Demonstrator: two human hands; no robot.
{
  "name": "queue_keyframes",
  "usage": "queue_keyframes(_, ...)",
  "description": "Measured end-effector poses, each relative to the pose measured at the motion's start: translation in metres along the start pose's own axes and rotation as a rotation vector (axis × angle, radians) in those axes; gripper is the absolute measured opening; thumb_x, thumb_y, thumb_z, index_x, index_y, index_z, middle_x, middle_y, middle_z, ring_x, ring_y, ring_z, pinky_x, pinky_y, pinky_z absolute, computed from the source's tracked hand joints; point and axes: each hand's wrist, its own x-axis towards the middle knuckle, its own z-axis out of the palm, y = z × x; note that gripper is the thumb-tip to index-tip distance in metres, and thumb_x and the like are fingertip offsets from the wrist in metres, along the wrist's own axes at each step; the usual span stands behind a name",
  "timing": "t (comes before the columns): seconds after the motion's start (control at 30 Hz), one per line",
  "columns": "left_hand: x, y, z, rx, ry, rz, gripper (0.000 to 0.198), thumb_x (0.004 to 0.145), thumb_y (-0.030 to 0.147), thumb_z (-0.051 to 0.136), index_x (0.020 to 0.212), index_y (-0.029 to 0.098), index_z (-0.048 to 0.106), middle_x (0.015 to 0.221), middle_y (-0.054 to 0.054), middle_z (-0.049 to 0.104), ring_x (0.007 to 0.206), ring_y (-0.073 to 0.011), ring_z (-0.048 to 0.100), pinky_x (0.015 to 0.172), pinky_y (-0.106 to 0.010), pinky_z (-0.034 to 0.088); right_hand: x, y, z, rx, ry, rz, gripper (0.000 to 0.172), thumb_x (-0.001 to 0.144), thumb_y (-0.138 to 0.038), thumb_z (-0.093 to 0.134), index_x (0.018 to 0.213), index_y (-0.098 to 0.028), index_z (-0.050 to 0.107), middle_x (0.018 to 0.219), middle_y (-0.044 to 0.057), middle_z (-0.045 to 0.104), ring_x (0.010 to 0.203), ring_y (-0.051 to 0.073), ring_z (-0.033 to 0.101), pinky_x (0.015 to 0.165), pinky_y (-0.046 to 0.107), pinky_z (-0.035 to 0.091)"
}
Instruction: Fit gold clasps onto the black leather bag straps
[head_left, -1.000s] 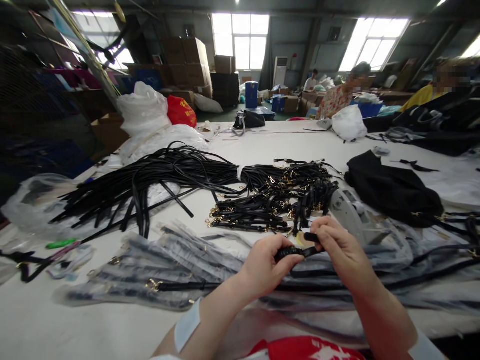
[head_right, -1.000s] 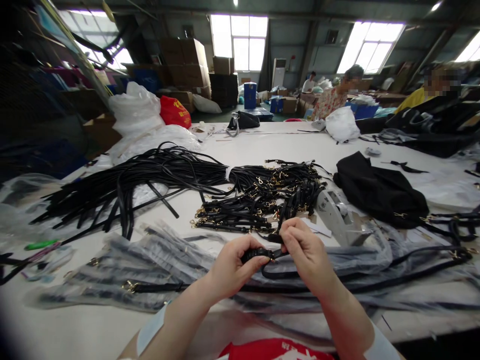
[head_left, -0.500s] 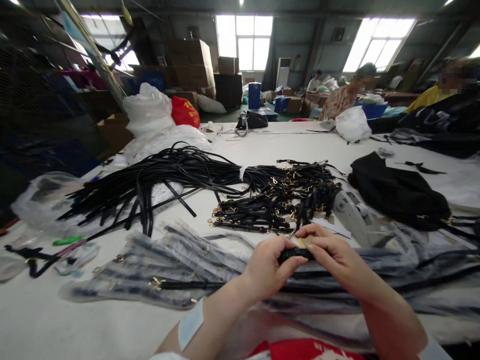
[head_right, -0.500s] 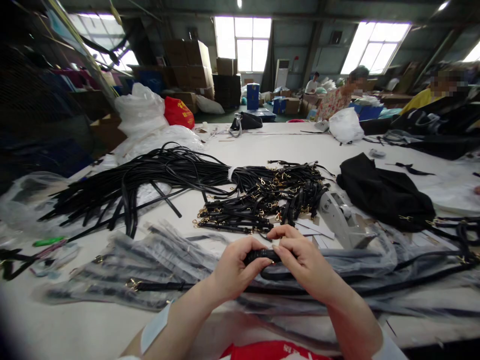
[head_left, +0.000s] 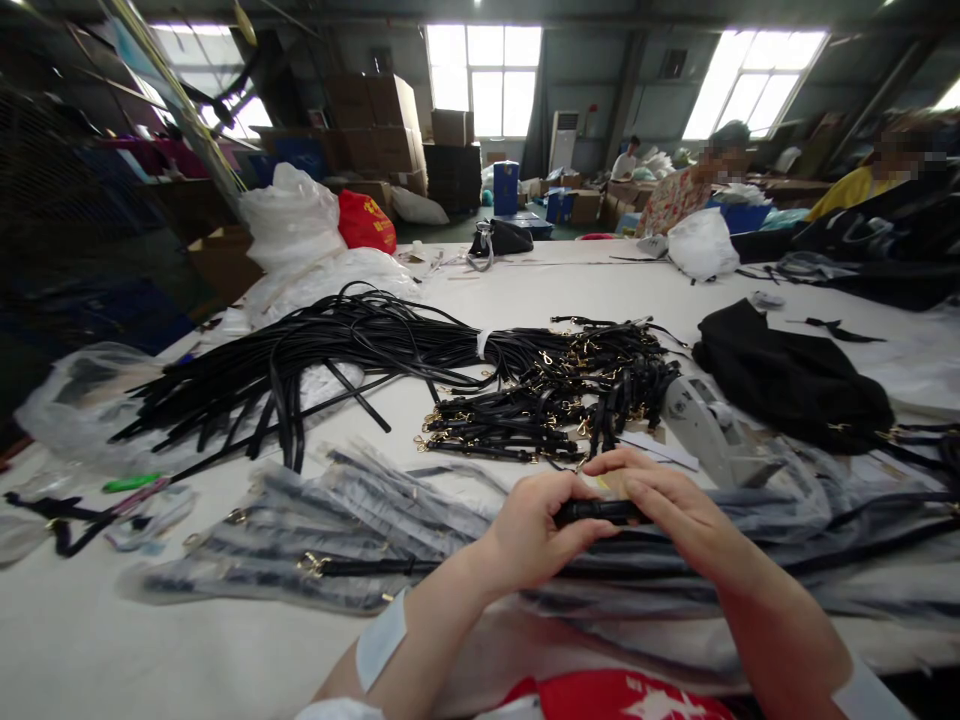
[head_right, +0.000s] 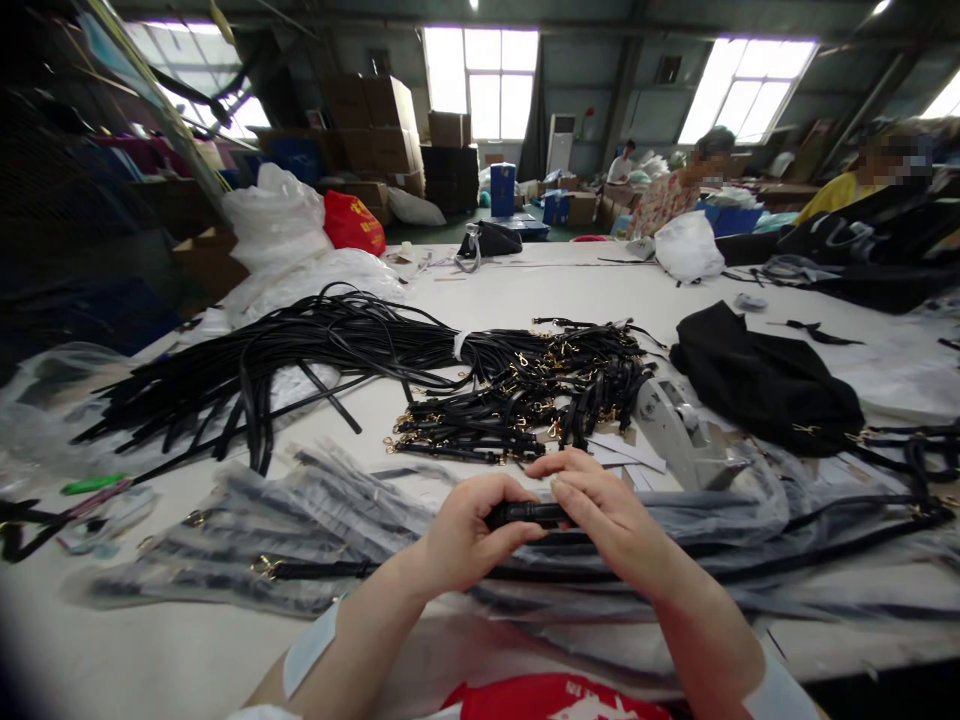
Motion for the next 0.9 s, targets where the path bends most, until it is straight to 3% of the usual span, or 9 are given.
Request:
queue_keyframes(0.07,0.0,-0.001,0.001,0.003,0.017,-0.014,0.021,0.079,0.034,0.075,0.089,0.016,0.069,0.077,-0.003,0.07,0.069,-0.0146,0.058,0.066,-0.024,0.042,0.001,0.0,0.0,-0.007,0.012,-0.002,0.04,0.103,-0.037,0.037,0.083,-0.019,0.067,0.115,0.009,0.062,0.101,0.022,0.059,0.086,0.033,0.047)
queue_keyframes(0.2,-0.001,-0.004,0.006,0.012,0.072,-0.046,0.022,0.077,0.035,0.076,0.086,0.015,0.068,0.074,-0.003,0.068,0.064,-0.0144,0.055,0.062,-0.024,0.04,0.007,-0.005,0.013,-0.028,0.041,-0.043,0.035,0.102,-0.031,0.038,0.078,-0.019,0.06,0.105,0.008,0.061,0.098,0.02,0.058,0.086,0.032,0.046)
queue_keyframes(0.33,-0.002,-0.002,0.006,0.003,0.122,-0.077,0.025,0.076,0.037,0.077,0.083,0.015,0.069,0.073,-0.003,0.068,0.065,-0.0151,0.056,0.063,-0.025,0.041,0.011,-0.007,0.015,-0.048,0.055,-0.079,0.035,0.102,-0.029,0.037,0.075,-0.02,0.057,0.101,0.006,0.063,0.096,0.019,0.058,0.098,0.036,0.04)
queue_keyframes(0.43,0.001,0.003,-0.001,-0.038,0.077,-0.119,0.022,0.079,0.036,0.075,0.087,0.016,0.071,0.078,-0.003,0.071,0.069,-0.0157,0.06,0.066,-0.025,0.043,0.007,-0.004,0.002,-0.025,0.097,-0.1,0.032,0.102,-0.031,0.035,0.085,-0.021,0.061,0.104,0.006,0.064,0.101,0.02,0.059,0.1,0.037,0.04)
queue_keyframes(0.53,0.003,0.005,-0.008,-0.052,0.018,-0.148,0.02,0.086,0.035,0.066,0.093,0.017,0.071,0.082,-0.004,0.071,0.073,-0.0159,0.062,0.068,-0.025,0.044,0.0,-0.002,-0.003,-0.073,0.139,-0.074,0.017,0.095,-0.035,0.053,0.105,-0.024,0.06,0.108,0.006,0.065,0.107,0.023,0.059,0.096,0.036,0.045)
queue_keyframes(0.6,0.003,0.004,-0.009,-0.048,-0.006,-0.127,0.023,0.092,0.035,0.058,0.1,0.016,0.069,0.087,-0.005,0.071,0.079,-0.0166,0.062,0.072,-0.026,0.044,-0.003,-0.002,0.002,-0.166,0.166,-0.029,0.029,0.084,-0.033,0.068,0.11,-0.024,0.059,0.106,0.005,0.067,0.11,0.026,0.059,0.098,0.039,0.045)
queue_keyframes(0.73,-0.001,0.004,-0.007,-0.045,-0.053,-0.119,0.032,0.098,0.036,0.045,0.119,0.014,0.055,0.079,-0.002,0.064,0.074,-0.0151,0.058,0.075,-0.027,0.045,-0.003,-0.006,0.015,-0.22,0.215,-0.026,0.027,0.076,-0.03,0.074,0.101,-0.024,0.065,0.101,0.003,0.073,0.108,0.027,0.064,0.105,0.043,0.042)
queue_keyframes(0.9,-0.003,0.011,-0.007,0.029,-0.152,-0.149,0.033,0.095,0.031,0.048,0.124,0.014,0.046,0.081,-0.002,0.064,0.072,-0.0151,0.057,0.072,-0.027,0.044,0.001,-0.012,0.015,-0.23,0.101,-0.056,0.02,0.076,-0.023,0.073,0.096,-0.027,0.071,0.091,-0.002,0.076,0.087,0.02,0.07,0.112,0.046,0.036)
